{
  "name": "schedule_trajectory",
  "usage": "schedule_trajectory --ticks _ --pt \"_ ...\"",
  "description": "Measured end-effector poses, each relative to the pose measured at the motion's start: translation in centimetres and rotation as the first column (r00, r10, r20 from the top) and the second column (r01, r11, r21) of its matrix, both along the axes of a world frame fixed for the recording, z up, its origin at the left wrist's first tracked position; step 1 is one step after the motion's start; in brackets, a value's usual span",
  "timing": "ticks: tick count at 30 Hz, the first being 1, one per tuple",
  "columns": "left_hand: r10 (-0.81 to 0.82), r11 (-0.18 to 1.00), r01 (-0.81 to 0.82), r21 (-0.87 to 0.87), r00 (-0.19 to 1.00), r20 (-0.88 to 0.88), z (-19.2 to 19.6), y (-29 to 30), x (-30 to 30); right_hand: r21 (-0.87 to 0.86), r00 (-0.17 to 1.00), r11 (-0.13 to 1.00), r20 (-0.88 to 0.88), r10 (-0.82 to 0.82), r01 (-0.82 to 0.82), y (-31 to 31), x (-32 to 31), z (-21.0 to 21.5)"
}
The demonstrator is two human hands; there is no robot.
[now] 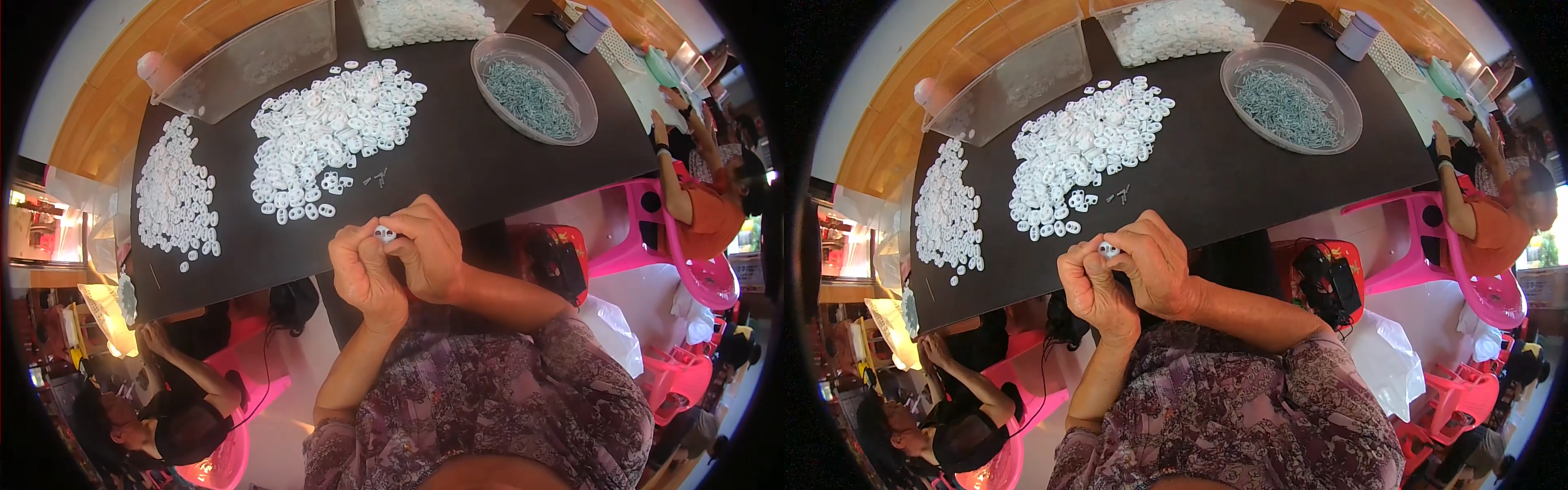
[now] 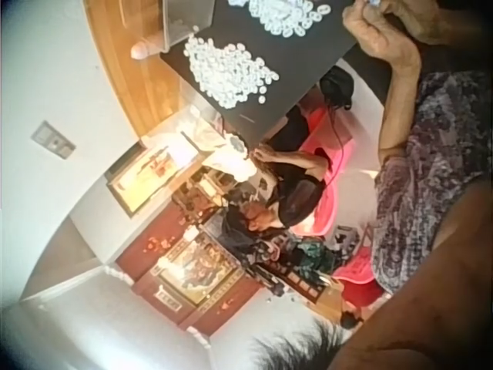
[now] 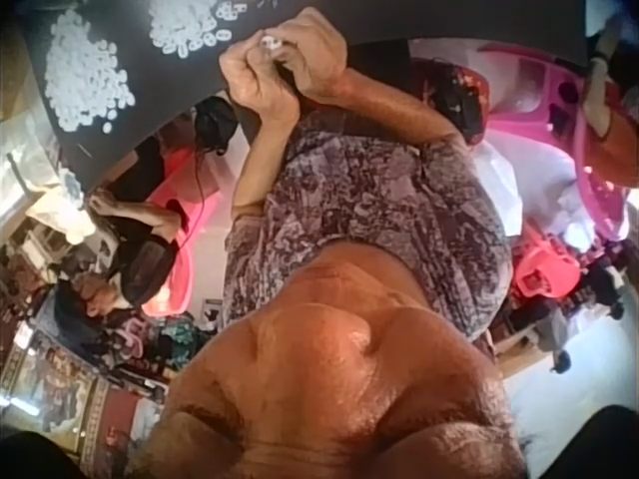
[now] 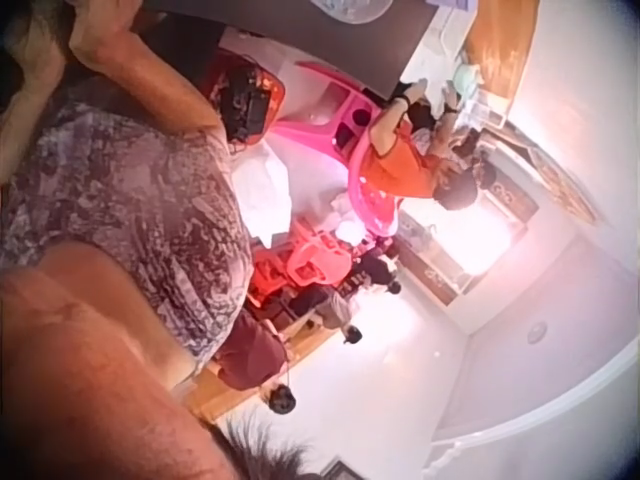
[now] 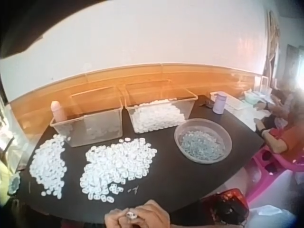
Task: Sorting and inspecting small white plastic hardware components on a workbench.
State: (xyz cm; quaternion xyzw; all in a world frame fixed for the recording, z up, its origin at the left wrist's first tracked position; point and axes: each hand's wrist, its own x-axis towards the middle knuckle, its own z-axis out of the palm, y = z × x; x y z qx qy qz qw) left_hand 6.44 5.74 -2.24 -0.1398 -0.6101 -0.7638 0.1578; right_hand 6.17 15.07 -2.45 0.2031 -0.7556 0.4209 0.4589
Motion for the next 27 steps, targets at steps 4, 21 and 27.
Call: schedule_trajectory --ticks 4,21,27 --pt "0.017 1.000 -0.017 0.021 1.000 -0.013 -0.1 0.2 -0.2 -0.012 1.000 1.000 0.001 -0.023 0.023 -0.3 -0.4 -0.2" --pt "0.149 0.785 -0.251 -0.566 0.964 -0.222 -0.3 -4.6 -4.6 -0.048 0.906 0.973 0.378 -0.192 0.227 9.9 -6.3 5.2" --pt "-0.065 0.539 -0.380 -0.752 0.871 -0.487 1.2 -2.5 -7.1 0.050 0.924 0.933 0.132 -0.360 0.357 16.1 -15.1 10.4"
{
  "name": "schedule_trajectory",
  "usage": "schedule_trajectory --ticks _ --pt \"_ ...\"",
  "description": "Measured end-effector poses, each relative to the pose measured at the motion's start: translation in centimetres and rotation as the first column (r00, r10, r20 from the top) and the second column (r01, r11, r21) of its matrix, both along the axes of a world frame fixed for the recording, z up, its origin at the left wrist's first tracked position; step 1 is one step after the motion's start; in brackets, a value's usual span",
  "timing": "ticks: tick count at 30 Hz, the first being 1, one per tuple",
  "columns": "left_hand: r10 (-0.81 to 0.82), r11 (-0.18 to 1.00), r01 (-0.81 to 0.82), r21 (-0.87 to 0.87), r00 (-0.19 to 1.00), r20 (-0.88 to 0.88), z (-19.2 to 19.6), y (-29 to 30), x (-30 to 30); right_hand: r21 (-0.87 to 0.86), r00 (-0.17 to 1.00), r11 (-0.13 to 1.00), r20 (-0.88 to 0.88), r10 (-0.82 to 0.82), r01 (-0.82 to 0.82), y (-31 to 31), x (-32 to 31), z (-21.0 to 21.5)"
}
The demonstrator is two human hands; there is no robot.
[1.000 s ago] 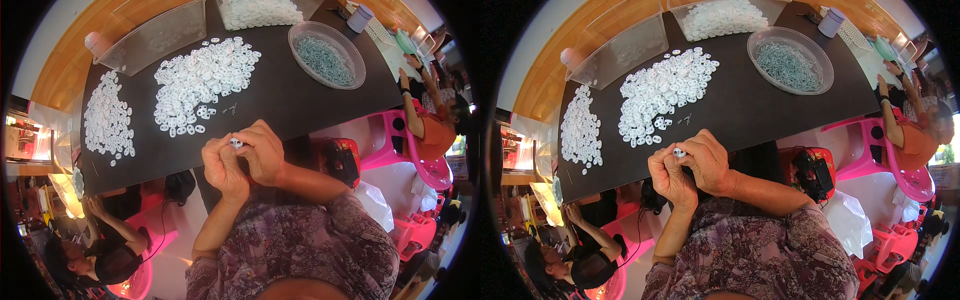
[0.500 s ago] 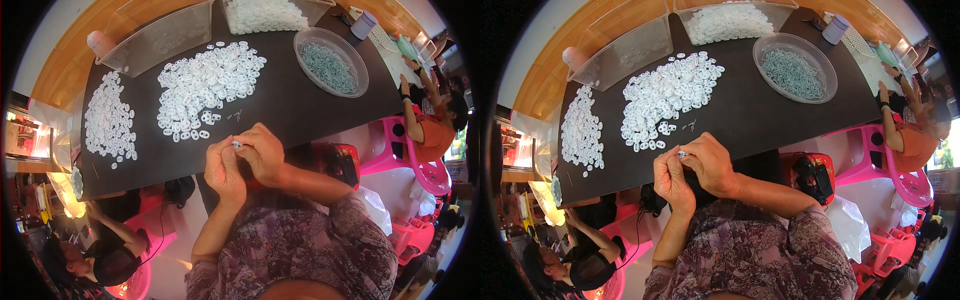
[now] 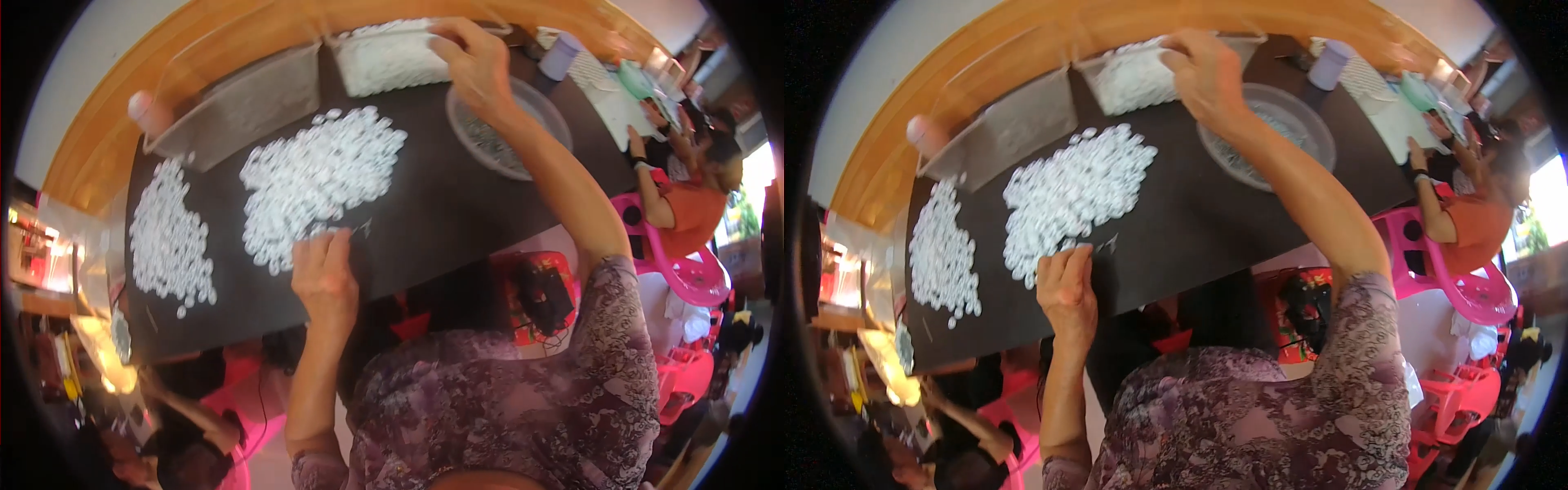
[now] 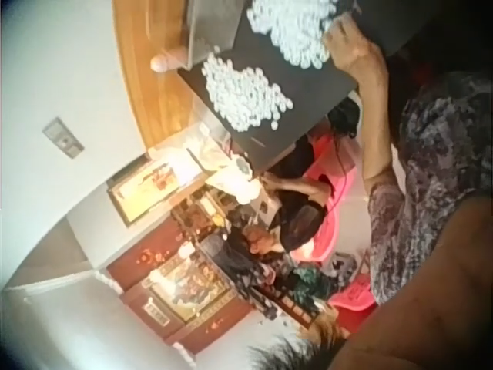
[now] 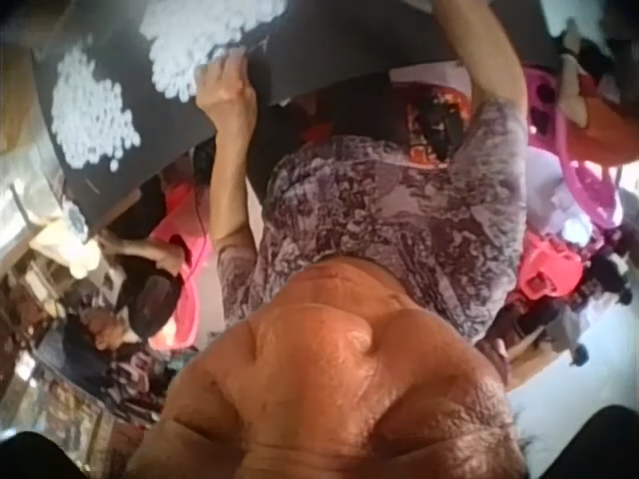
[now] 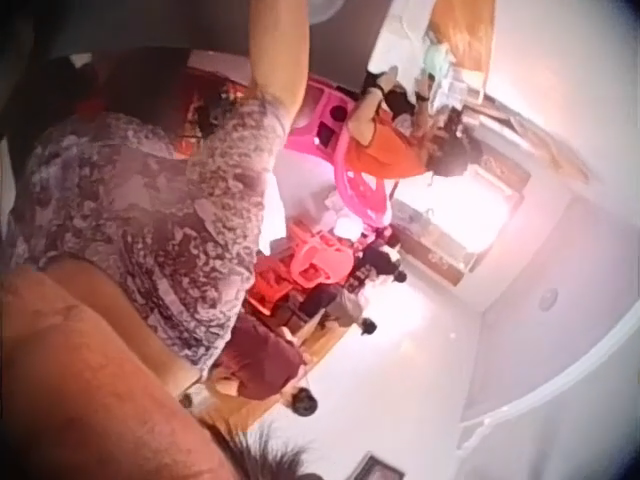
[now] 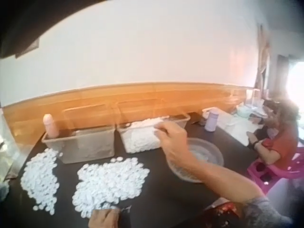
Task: Sorting and inspecting small white plastic hardware components on a workbench.
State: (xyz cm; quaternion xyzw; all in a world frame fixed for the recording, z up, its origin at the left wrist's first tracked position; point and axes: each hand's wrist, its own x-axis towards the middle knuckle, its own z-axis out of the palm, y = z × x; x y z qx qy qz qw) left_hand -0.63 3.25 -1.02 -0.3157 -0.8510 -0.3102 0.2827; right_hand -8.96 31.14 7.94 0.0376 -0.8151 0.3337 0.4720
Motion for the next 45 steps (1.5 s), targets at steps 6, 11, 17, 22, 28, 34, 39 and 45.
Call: schedule_trajectory --ticks 6,11,17,22,28,34,39,45 --pt "-0.086 0.988 0.088 -0.124 0.996 0.021 -0.6 1.6 -1.1 0.223 0.964 0.938 -0.038 -0.263 0.265 5.4 -6.4 1.8" --pt "-0.070 0.968 0.076 -0.240 0.997 0.030 -0.7 1.6 -2.1 0.405 0.927 0.872 0.127 -0.352 0.276 6.1 -10.4 0.5" --pt "-0.105 0.915 0.106 -0.390 0.994 0.023 -0.4 2.0 -2.5 0.520 0.859 0.808 0.242 -0.451 0.278 4.9 -11.1 -0.4" --pt "-0.143 0.911 0.132 -0.391 0.990 0.002 -0.1 2.3 -2.7 0.423 0.952 0.871 -0.273 -0.138 0.248 1.3 -6.8 -1.0" --pt "-0.164 0.858 0.225 -0.461 0.972 0.169 1.2 2.1 -4.5 0.340 0.979 0.940 -0.175 0.108 -0.042 -3.6 0.2 -4.3" --pt "-0.145 0.877 0.248 -0.411 0.953 0.265 1.3 2.2 -5.1 0.252 0.972 0.948 -0.084 0.219 -0.192 -6.3 4.9 -7.7" --pt "-0.144 0.938 0.224 -0.263 0.946 0.291 1.6 1.9 -4.1 0.024 0.934 0.936 0.081 0.349 -0.352 -8.6 7.6 -9.8" --pt "-0.117 0.981 0.165 -0.105 0.924 0.363 0.9 1.0 -3.9 -0.123 0.883 0.905 0.199 0.425 -0.407 -11.0 7.5 -11.3"
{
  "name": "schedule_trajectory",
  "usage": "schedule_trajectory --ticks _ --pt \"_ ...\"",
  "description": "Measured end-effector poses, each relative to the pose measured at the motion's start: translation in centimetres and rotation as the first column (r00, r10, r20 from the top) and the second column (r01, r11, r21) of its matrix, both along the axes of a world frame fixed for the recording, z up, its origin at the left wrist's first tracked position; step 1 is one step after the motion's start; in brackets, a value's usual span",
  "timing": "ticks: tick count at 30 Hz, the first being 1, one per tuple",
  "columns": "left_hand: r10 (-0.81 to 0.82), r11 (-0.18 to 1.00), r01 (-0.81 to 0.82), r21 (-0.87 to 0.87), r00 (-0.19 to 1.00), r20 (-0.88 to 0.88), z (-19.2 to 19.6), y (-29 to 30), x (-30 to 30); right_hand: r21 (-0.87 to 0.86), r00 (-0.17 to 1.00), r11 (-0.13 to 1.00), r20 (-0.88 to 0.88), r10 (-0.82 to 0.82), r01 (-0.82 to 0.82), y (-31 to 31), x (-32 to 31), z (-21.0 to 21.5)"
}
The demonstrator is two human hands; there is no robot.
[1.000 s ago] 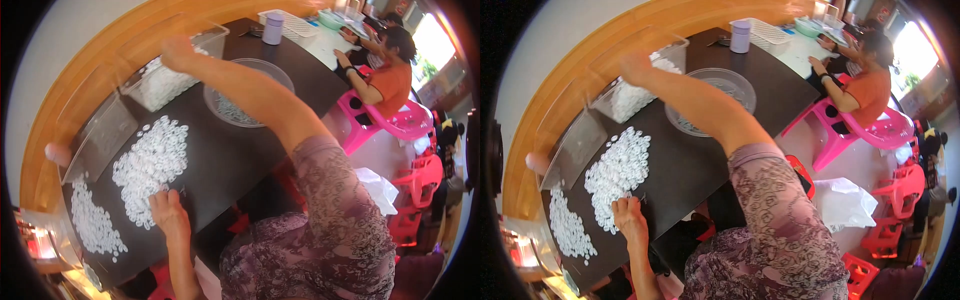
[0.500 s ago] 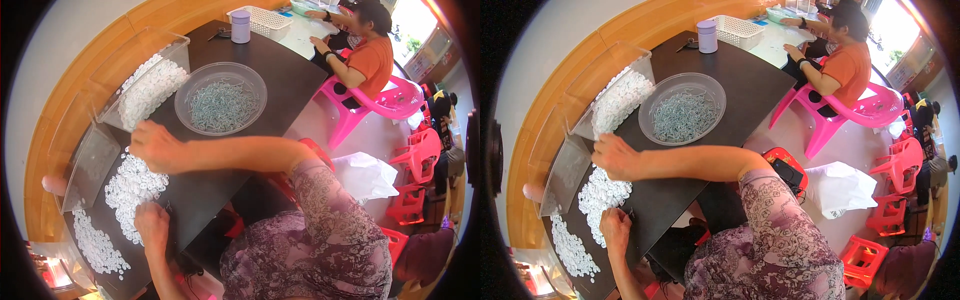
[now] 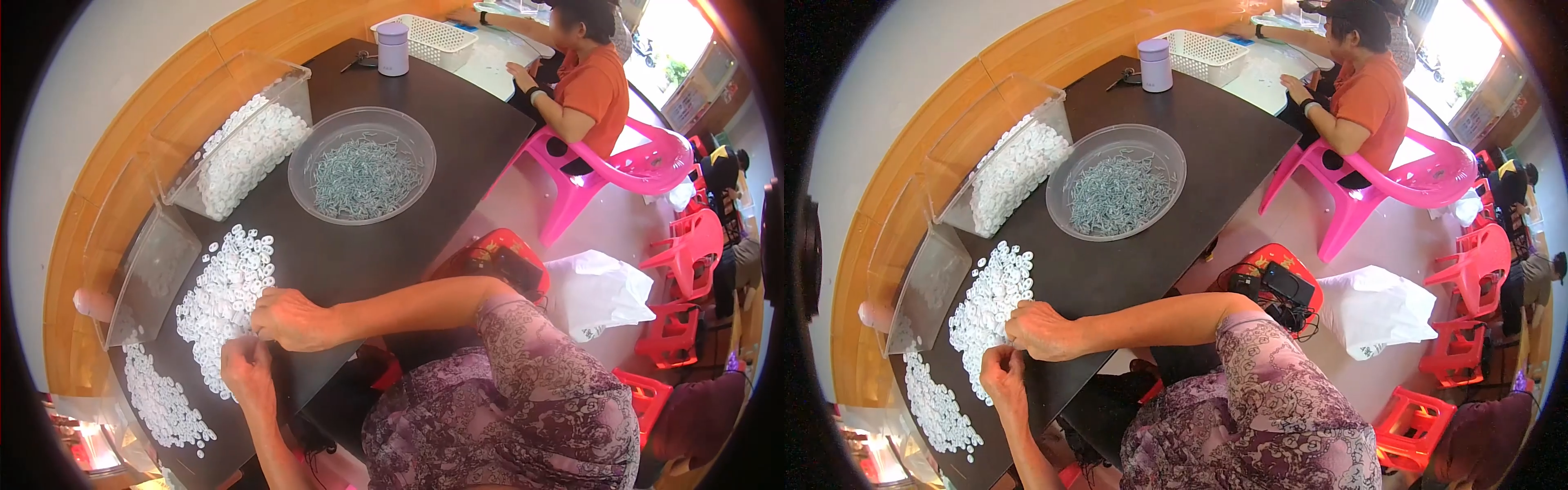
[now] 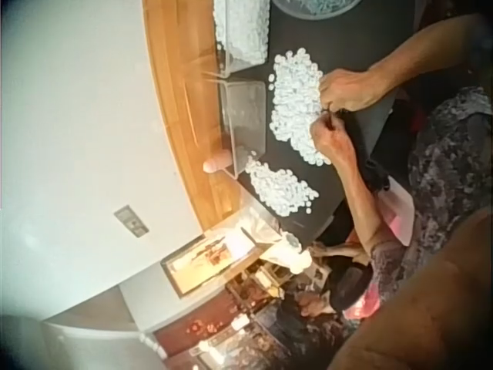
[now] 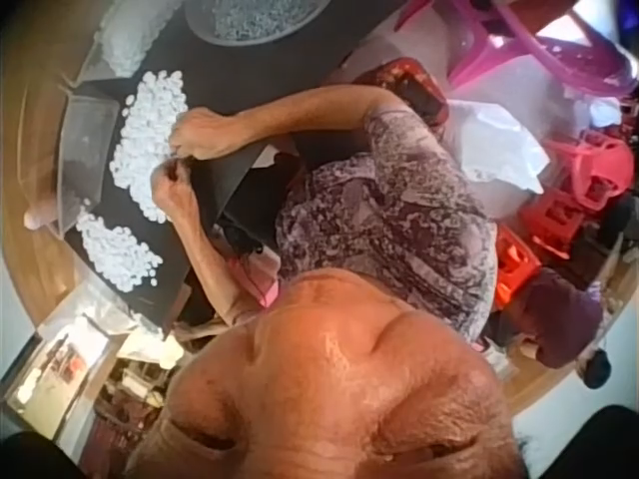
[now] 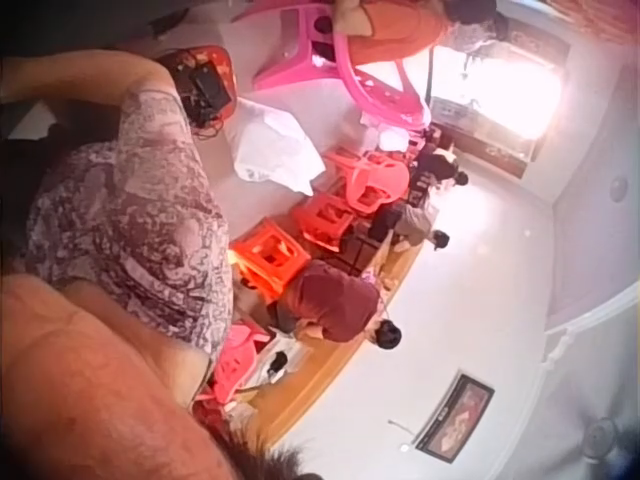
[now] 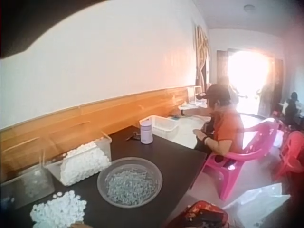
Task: Sorting and inspecting small white plastic hardware components on a workbench.
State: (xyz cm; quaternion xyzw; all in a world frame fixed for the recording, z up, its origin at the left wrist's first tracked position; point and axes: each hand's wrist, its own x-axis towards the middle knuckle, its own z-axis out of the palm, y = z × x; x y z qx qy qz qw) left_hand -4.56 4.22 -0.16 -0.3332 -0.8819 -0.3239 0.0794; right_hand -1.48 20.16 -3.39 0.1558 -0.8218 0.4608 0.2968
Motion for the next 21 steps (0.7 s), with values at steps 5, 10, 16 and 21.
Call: schedule_trajectory --ticks 5,10,16,21 --pt "0.128 0.986 -0.153 0.072 0.953 0.276 0.4 -1.1 0.4 -0.125 0.977 0.987 0.175 0.124 -0.103 -0.7 0.0 0.8" --pt "0.012 0.977 -0.070 0.204 0.962 0.272 0.7 0.4 0.5 -0.314 0.932 0.944 0.304 0.198 -0.099 1.2 0.8 2.1" --pt "-0.018 0.938 -0.076 0.340 0.964 0.264 0.3 0.1 1.2 -0.499 0.840 0.861 0.423 0.339 -0.097 0.9 0.7 2.3" --pt "0.049 0.960 -0.067 0.272 0.996 0.073 -0.1 -0.1 1.1 -0.503 0.797 0.861 0.487 0.358 -0.079 0.6 1.0 3.0"
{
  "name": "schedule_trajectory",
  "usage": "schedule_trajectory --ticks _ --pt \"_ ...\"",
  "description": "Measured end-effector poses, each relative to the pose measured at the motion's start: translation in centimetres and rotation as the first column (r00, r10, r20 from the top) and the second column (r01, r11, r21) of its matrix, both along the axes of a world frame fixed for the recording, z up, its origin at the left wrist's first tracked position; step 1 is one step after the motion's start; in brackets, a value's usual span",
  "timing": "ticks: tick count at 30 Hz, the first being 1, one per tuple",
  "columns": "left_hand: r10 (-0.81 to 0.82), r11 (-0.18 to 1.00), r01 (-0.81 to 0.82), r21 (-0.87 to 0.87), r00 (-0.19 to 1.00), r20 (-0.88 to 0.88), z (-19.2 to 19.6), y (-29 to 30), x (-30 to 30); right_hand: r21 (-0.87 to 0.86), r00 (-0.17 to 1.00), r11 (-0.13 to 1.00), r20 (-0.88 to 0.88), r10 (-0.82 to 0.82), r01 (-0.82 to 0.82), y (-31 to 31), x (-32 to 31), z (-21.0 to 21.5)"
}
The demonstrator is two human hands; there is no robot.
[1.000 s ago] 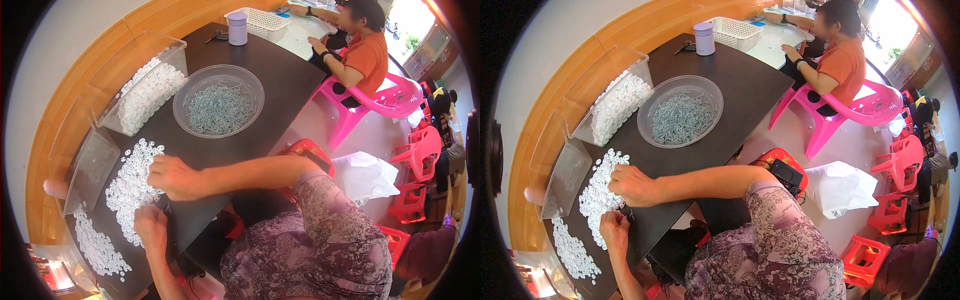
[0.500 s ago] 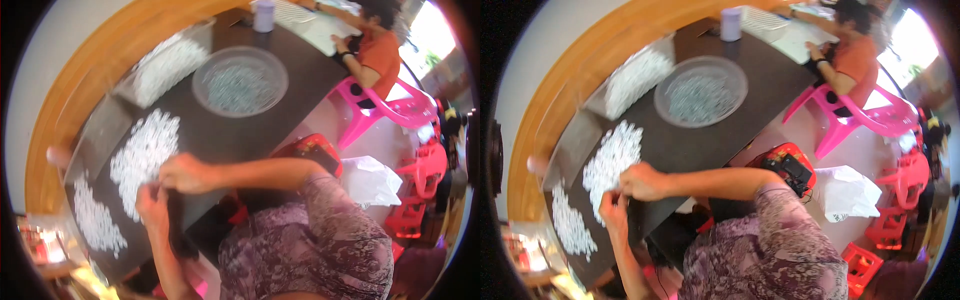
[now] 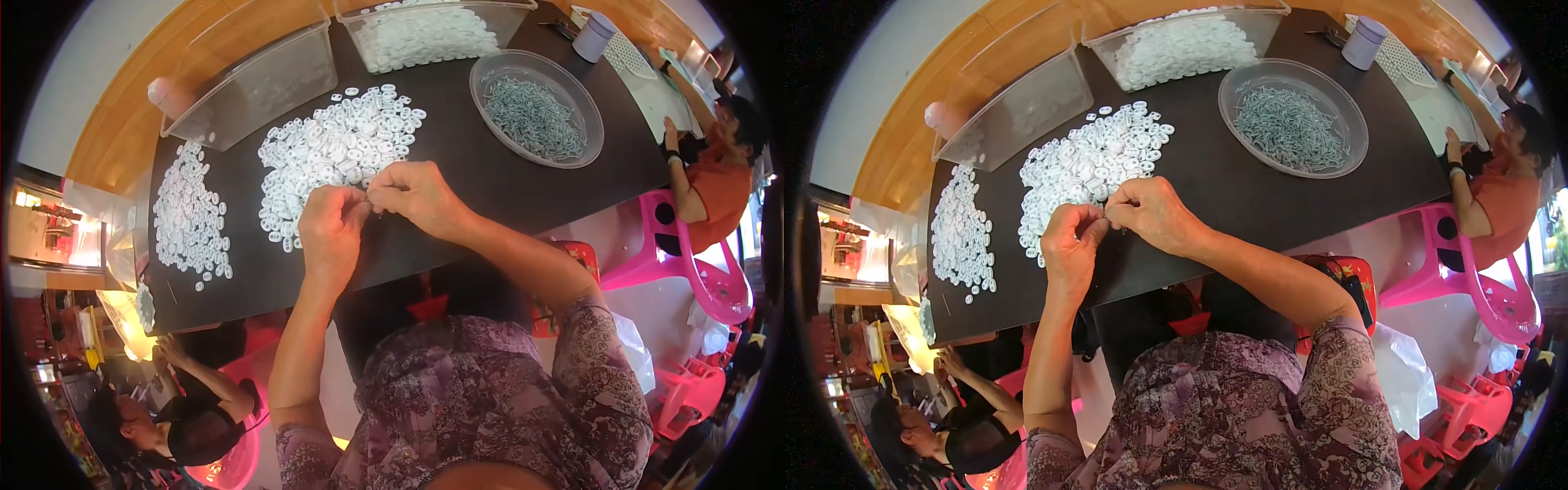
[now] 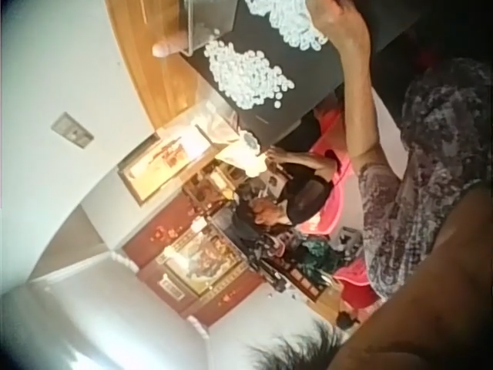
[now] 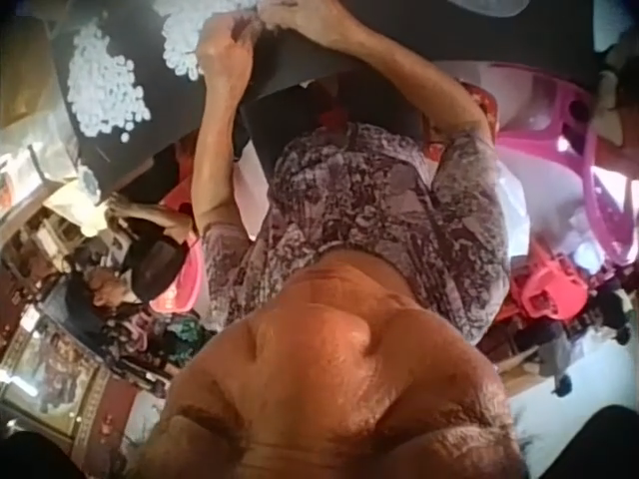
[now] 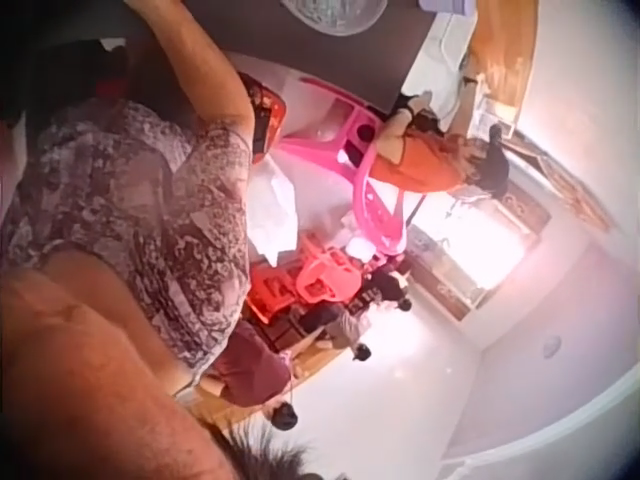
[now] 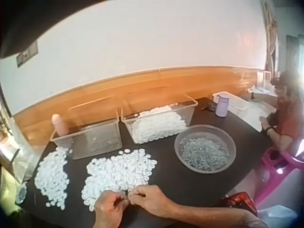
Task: Sorting and inspecting small white plastic hardware components on a workbench.
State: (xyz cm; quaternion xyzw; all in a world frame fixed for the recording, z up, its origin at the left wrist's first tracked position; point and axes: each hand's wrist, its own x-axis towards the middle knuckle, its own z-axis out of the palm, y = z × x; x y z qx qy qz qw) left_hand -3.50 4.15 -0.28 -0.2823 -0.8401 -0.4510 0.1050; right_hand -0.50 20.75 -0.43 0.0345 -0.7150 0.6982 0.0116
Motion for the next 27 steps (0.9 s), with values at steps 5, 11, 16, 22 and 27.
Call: schedule_trajectory --ticks 5,11,16,22,27 --pt "-0.060 0.997 0.042 0.072 0.957 0.285 0.4 -0.4 -0.1 0.110 0.996 0.994 -0.081 0.035 -0.026 0.3 0.2 -0.5" --pt "-0.206 0.971 0.096 0.220 0.803 0.559 1.3 -0.7 -0.4 0.455 0.857 0.876 -0.505 0.105 0.161 0.2 0.5 -0.6" --pt "-0.091 0.996 0.082 0.040 0.915 0.393 0.9 0.2 -0.1 0.553 0.738 0.789 -0.644 0.202 0.267 0.5 -0.1 -1.3" --pt "-0.003 0.996 0.011 -0.091 0.996 0.088 0.4 0.7 -0.1 0.707 0.671 0.578 -0.661 0.335 0.408 1.2 -0.4 -1.0" --pt "0.022 0.999 -0.028 0.022 0.970 0.242 0.4 -0.1 -0.5 0.676 0.726 0.624 -0.644 0.242 0.392 2.4 -0.6 -1.5"
